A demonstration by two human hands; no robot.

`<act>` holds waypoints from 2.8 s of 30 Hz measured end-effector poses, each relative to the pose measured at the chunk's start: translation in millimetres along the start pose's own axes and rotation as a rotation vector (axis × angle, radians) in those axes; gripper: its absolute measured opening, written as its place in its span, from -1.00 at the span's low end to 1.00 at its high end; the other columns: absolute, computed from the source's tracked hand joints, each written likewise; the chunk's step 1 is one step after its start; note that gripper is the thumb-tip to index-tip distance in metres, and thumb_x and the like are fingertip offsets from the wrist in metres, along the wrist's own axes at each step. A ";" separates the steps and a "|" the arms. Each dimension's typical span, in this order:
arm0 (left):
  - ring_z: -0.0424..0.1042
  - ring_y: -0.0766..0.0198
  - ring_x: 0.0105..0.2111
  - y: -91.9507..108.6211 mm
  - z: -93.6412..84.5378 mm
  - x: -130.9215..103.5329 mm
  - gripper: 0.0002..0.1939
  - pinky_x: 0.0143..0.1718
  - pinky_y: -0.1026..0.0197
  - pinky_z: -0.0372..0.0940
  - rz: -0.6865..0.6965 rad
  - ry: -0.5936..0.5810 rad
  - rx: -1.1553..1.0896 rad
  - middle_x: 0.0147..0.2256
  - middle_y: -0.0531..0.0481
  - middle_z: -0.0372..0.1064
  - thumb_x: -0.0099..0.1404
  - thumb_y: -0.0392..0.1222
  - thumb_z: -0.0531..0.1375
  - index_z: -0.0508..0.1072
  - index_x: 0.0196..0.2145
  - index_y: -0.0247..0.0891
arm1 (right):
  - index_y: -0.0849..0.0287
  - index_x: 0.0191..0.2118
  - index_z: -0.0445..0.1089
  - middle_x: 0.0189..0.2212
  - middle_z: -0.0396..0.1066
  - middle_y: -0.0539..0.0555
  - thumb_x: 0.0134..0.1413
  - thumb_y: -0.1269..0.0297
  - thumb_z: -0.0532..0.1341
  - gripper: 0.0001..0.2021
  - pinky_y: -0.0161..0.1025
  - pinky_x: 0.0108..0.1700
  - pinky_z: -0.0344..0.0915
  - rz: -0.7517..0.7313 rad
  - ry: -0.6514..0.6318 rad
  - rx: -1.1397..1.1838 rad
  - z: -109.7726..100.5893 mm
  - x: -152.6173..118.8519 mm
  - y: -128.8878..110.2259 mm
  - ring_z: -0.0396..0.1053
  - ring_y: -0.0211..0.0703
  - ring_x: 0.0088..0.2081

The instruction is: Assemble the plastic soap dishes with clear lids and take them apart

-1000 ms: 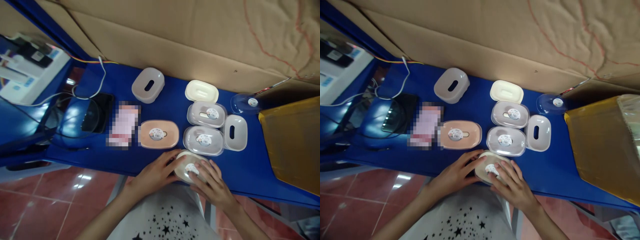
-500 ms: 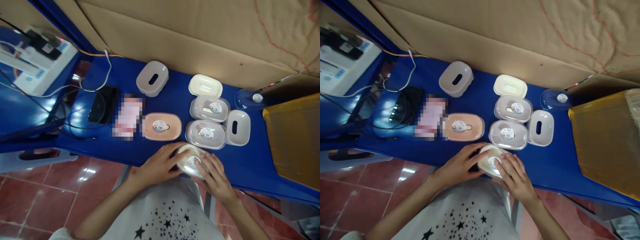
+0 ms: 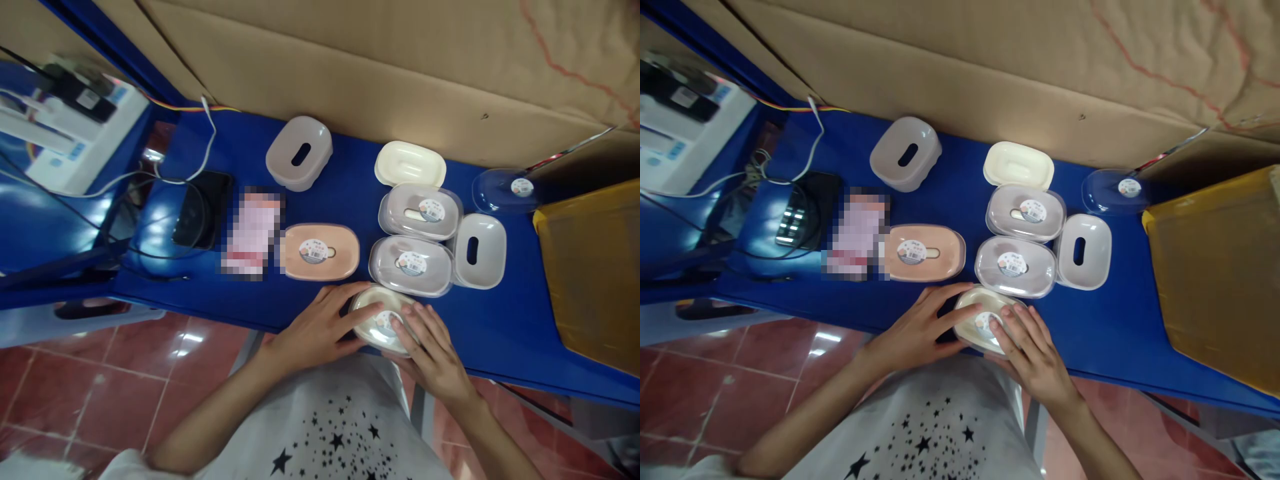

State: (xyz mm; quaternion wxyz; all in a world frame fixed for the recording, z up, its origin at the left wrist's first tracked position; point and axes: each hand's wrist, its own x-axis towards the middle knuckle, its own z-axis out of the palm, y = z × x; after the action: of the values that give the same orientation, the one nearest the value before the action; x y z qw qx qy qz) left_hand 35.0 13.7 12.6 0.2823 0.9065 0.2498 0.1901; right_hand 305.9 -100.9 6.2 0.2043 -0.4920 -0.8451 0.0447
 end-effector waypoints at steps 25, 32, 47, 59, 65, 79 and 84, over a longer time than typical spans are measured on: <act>0.34 -0.03 0.37 -1.2 -0.3 3.8 -0.48 0.28 -0.12 0.34 -0.008 -0.020 0.042 0.38 -0.30 0.31 0.63 -0.05 0.19 0.24 0.43 -0.16 | 0.23 0.56 0.11 0.43 0.34 0.29 0.27 0.37 0.47 -0.14 0.20 0.58 0.10 0.079 0.028 0.070 -5.6 -6.9 -5.8 0.11 0.12 0.55; 0.33 -0.06 0.38 -3.0 0.1 3.6 -0.42 0.28 -0.13 0.33 0.003 -0.034 0.045 0.40 -0.32 0.28 0.59 -0.10 0.24 0.23 0.46 -0.16 | 0.18 0.59 0.04 0.52 0.17 0.24 0.30 0.38 0.45 -0.12 0.27 0.57 0.09 0.079 -0.033 0.093 -6.9 -6.4 -2.9 0.08 0.17 0.56; 0.35 -0.06 0.37 -3.8 0.4 4.3 -0.36 0.31 -0.15 0.29 -0.016 -0.039 0.007 0.40 -0.29 0.30 0.59 -0.12 0.25 0.16 0.50 -0.10 | 0.19 0.55 0.15 0.53 0.13 0.21 0.27 0.37 0.49 -0.16 0.25 0.52 0.22 0.068 0.036 0.049 -9.8 -11.7 -5.0 0.17 0.19 0.53; 0.37 -0.05 0.35 -3.5 -1.0 5.7 -0.30 0.33 -0.15 0.29 -0.032 -0.025 -0.041 0.36 -0.28 0.35 0.56 -0.16 0.27 0.13 0.52 -0.10 | 0.16 0.54 0.17 0.53 0.17 0.19 0.26 0.35 0.49 -0.16 0.28 0.46 0.34 0.107 0.092 0.111 -9.9 -21.6 -1.0 0.29 0.24 0.46; 0.39 -0.05 0.33 -3.6 -0.4 6.7 -0.25 0.34 -0.16 0.27 -0.041 -0.040 -0.043 0.37 -0.23 0.35 0.55 -0.16 0.28 0.08 0.55 -0.04 | 0.17 0.53 0.20 0.51 0.21 0.25 0.23 0.30 0.52 -0.15 0.22 0.49 0.31 0.086 0.077 -0.020 -5.0 -22.1 -5.9 0.30 0.22 0.45; 0.39 -0.05 0.33 -4.3 -0.7 7.0 -0.26 0.36 -0.17 0.25 -0.051 -0.041 -0.056 0.35 -0.25 0.37 0.54 -0.17 0.29 0.11 0.54 -0.06 | 0.13 0.55 0.17 0.57 0.08 0.16 0.26 0.31 0.48 -0.16 0.12 0.45 0.39 0.155 0.100 0.061 -7.8 -25.1 -3.8 0.30 0.21 0.45; 0.39 -0.03 0.32 -4.6 0.0 6.9 -0.36 0.35 -0.15 0.26 -0.036 -0.027 -0.044 0.33 -0.27 0.39 0.56 -0.16 0.26 0.19 0.49 -0.12 | 0.14 0.55 0.18 0.55 0.13 0.19 0.28 0.29 0.47 -0.18 0.15 0.36 0.50 0.160 0.112 0.035 -7.8 -23.8 -4.7 0.36 0.25 0.41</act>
State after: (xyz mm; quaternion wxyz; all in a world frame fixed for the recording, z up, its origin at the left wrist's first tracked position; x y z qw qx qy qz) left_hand 39.0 20.9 11.1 0.3090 0.8979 0.2580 0.1784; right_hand 315.4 -124.5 7.4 0.2555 -0.5558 -0.7896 0.0480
